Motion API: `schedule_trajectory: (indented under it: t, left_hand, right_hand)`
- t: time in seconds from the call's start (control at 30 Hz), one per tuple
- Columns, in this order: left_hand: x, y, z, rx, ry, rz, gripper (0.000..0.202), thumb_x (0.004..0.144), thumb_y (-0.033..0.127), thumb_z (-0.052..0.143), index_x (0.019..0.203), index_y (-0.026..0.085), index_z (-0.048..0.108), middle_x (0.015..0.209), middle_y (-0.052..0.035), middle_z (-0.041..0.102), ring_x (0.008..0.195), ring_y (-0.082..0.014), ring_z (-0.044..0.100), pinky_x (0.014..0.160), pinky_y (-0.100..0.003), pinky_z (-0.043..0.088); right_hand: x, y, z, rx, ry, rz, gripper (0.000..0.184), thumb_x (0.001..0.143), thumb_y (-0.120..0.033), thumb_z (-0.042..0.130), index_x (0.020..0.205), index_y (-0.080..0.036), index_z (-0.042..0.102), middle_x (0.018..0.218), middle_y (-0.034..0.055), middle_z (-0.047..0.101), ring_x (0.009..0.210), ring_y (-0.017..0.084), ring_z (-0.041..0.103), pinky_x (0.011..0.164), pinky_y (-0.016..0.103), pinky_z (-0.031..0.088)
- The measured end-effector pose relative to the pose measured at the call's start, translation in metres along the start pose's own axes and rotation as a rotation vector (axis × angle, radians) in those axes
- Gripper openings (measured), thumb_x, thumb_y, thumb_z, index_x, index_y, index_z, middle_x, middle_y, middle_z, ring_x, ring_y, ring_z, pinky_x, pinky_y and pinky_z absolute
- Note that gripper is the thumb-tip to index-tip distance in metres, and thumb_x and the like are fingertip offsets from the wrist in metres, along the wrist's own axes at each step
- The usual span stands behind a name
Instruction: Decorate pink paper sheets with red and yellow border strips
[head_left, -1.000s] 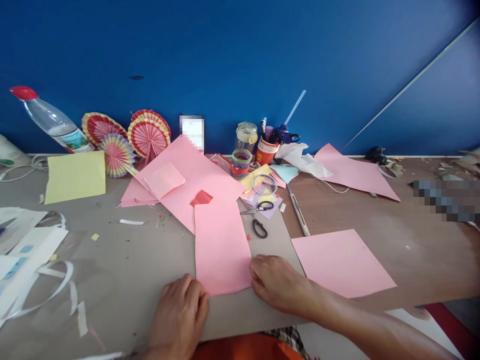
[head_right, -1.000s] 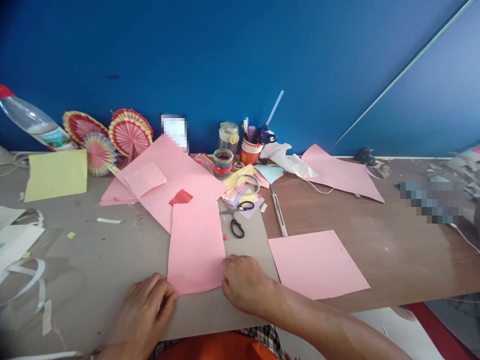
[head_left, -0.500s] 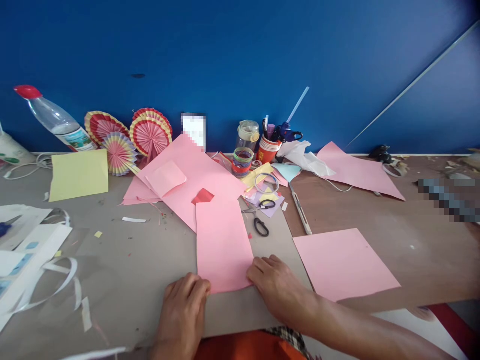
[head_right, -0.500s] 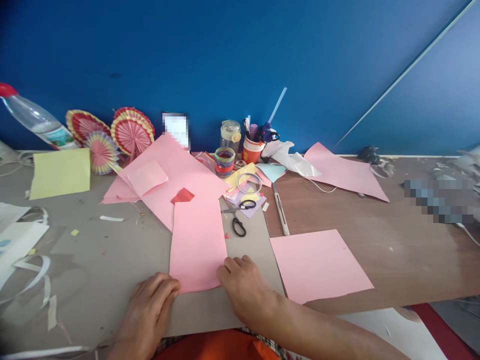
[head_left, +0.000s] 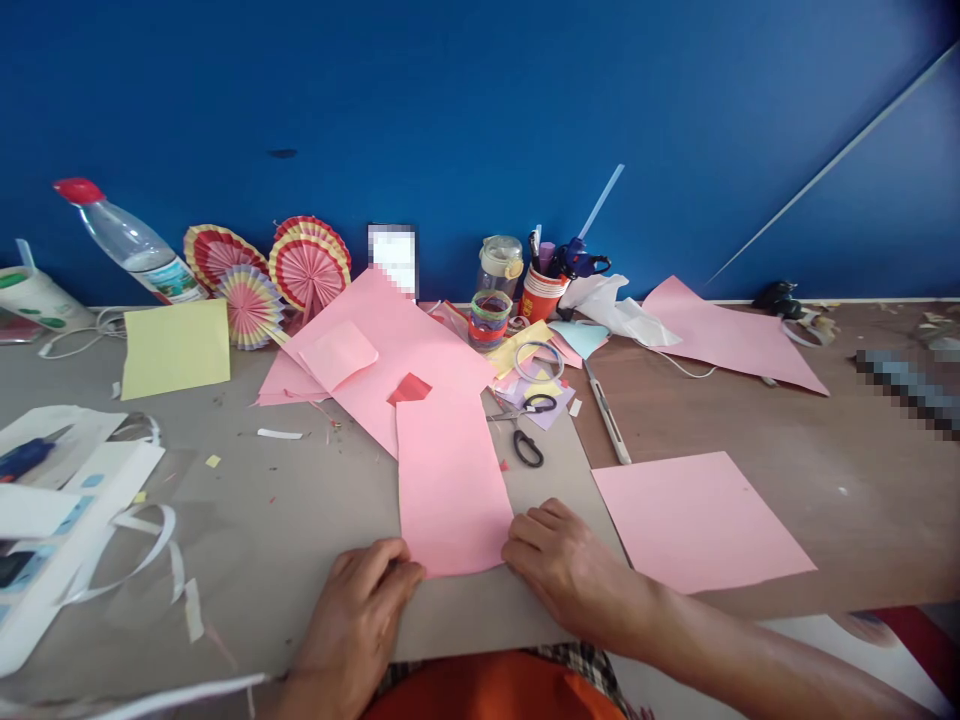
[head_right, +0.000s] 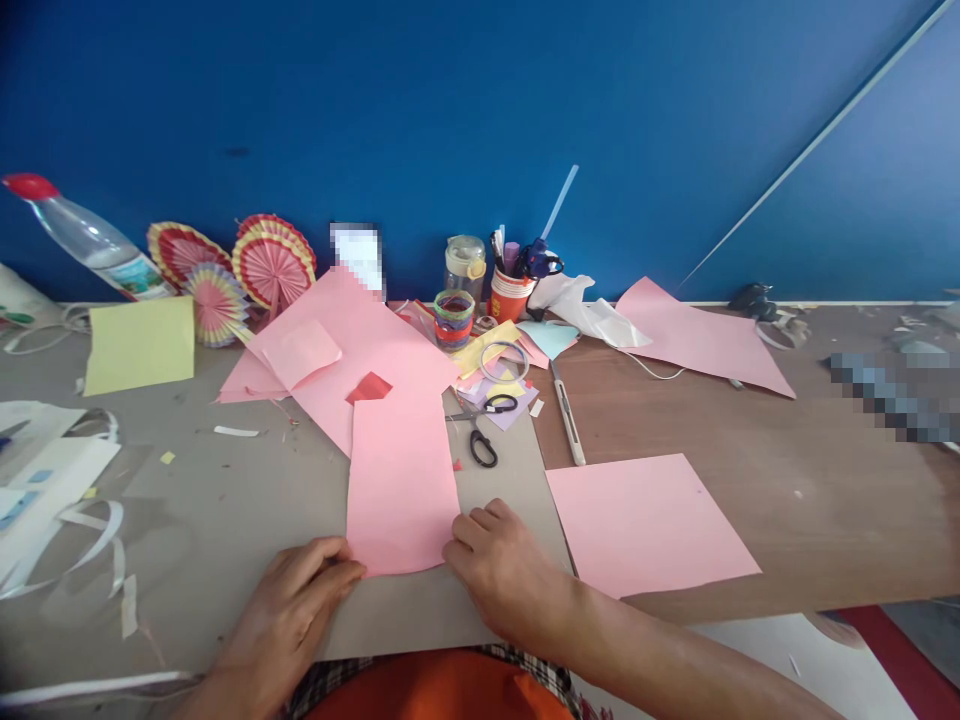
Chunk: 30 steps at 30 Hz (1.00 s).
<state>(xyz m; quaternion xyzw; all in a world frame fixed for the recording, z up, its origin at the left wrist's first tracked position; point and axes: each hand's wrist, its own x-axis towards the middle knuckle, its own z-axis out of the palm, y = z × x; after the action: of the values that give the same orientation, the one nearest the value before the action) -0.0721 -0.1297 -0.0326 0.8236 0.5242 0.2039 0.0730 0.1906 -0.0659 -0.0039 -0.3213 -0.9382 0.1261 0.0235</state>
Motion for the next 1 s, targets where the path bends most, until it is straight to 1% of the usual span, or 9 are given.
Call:
schedule_trajectory:
  t: [0.1, 0.2, 0.27, 0.33, 0.47, 0.6, 0.77, 0.9, 1.0]
  left_hand:
    - [0.002, 0.002, 0.000, 0.051, 0.023, 0.039, 0.030, 0.091, 0.011, 0.040, 0.095, 0.024, 0.066, 0.093, -0.0014, 0.062, 0.074, -0.0138, 0.053, 0.072, -0.026, 0.046]
    - [0.004, 0.006, 0.002, 0.117, 0.087, 0.100, 0.033, 0.091, 0.008, 0.036, 0.091, 0.021, 0.065, 0.089, -0.0019, 0.063, 0.074, -0.0150, 0.051, 0.072, -0.028, 0.044]
    - [0.004, 0.008, 0.003, 0.154, 0.117, 0.137, 0.034, 0.092, 0.008, 0.034, 0.089, 0.020, 0.065, 0.087, -0.0017, 0.064, 0.076, -0.0158, 0.050, 0.075, -0.029, 0.042]
    - [0.002, 0.009, 0.006, 0.176, 0.140, 0.168, 0.035, 0.092, 0.009, 0.033, 0.090, 0.019, 0.066, 0.087, -0.0017, 0.065, 0.080, -0.0169, 0.050, 0.080, -0.030, 0.041]
    - [-0.009, 0.006, 0.014, 0.208, 0.208, 0.169, 0.038, 0.093, 0.011, 0.029, 0.097, 0.018, 0.066, 0.091, -0.0045, 0.067, 0.090, -0.0206, 0.051, 0.088, -0.038, 0.036]
    - [-0.021, 0.005, 0.017, 0.278, 0.127, 0.187, 0.035, 0.091, 0.013, 0.036, 0.109, 0.019, 0.065, 0.100, -0.0054, 0.067, 0.099, -0.0223, 0.052, 0.094, -0.040, 0.033]
    - [-0.022, 0.016, 0.011, 0.381, 0.033, 0.161, 0.038, 0.087, 0.016, 0.045, 0.122, 0.024, 0.059, 0.101, -0.0039, 0.066, 0.099, -0.0218, 0.053, 0.097, -0.041, 0.032]
    - [-0.021, 0.024, 0.012, 0.434, -0.045, 0.110, 0.042, 0.082, 0.015, 0.051, 0.122, 0.024, 0.058, 0.104, -0.0034, 0.064, 0.101, -0.0228, 0.052, 0.097, -0.043, 0.034]
    - [-0.023, 0.024, 0.015, 0.431, -0.056, 0.086, 0.047, 0.079, 0.011, 0.050, 0.124, 0.023, 0.057, 0.105, -0.0048, 0.063, 0.102, -0.0227, 0.051, 0.096, -0.042, 0.036]
  right_hand:
    - [0.001, 0.005, 0.004, 0.001, 0.013, -0.023, 0.015, 0.079, -0.004, 0.052, 0.073, -0.017, 0.056, 0.080, 0.0033, 0.057, 0.068, 0.015, 0.044, 0.066, 0.031, 0.030]
    - [0.002, 0.010, 0.007, -0.016, 0.019, -0.070, 0.012, 0.081, -0.008, 0.054, 0.075, -0.018, 0.057, 0.081, 0.0030, 0.056, 0.073, 0.015, 0.044, 0.067, 0.031, 0.030]
    - [0.002, 0.013, 0.009, -0.008, 0.032, -0.097, 0.011, 0.081, -0.009, 0.054, 0.077, -0.018, 0.059, 0.082, 0.0033, 0.057, 0.077, 0.016, 0.044, 0.069, 0.031, 0.030]
    - [0.001, 0.014, 0.009, 0.031, 0.047, -0.098, 0.015, 0.081, -0.006, 0.052, 0.078, -0.018, 0.060, 0.080, 0.0034, 0.058, 0.078, 0.017, 0.045, 0.069, 0.031, 0.031]
    - [-0.002, 0.014, 0.008, 0.094, 0.068, -0.089, 0.023, 0.080, -0.001, 0.046, 0.080, -0.018, 0.062, 0.078, 0.0035, 0.059, 0.079, 0.017, 0.048, 0.070, 0.031, 0.033]
    - [-0.003, 0.012, 0.006, 0.076, 0.086, -0.125, 0.018, 0.077, -0.002, 0.050, 0.080, -0.017, 0.060, 0.077, 0.0040, 0.059, 0.078, 0.018, 0.049, 0.071, 0.032, 0.034]
    - [-0.007, 0.006, 0.002, -0.013, 0.065, -0.138, 0.011, 0.078, -0.009, 0.055, 0.085, -0.016, 0.059, 0.081, 0.0058, 0.059, 0.079, 0.019, 0.047, 0.072, 0.034, 0.034]
    - [-0.010, 0.006, 0.003, 0.019, 0.030, -0.102, 0.019, 0.073, -0.007, 0.056, 0.089, -0.016, 0.060, 0.085, 0.0053, 0.059, 0.081, 0.019, 0.047, 0.074, 0.034, 0.036]
    - [-0.009, 0.008, 0.004, 0.099, 0.010, -0.035, 0.026, 0.070, -0.003, 0.053, 0.090, -0.017, 0.063, 0.087, 0.0050, 0.059, 0.081, 0.018, 0.048, 0.075, 0.033, 0.038]
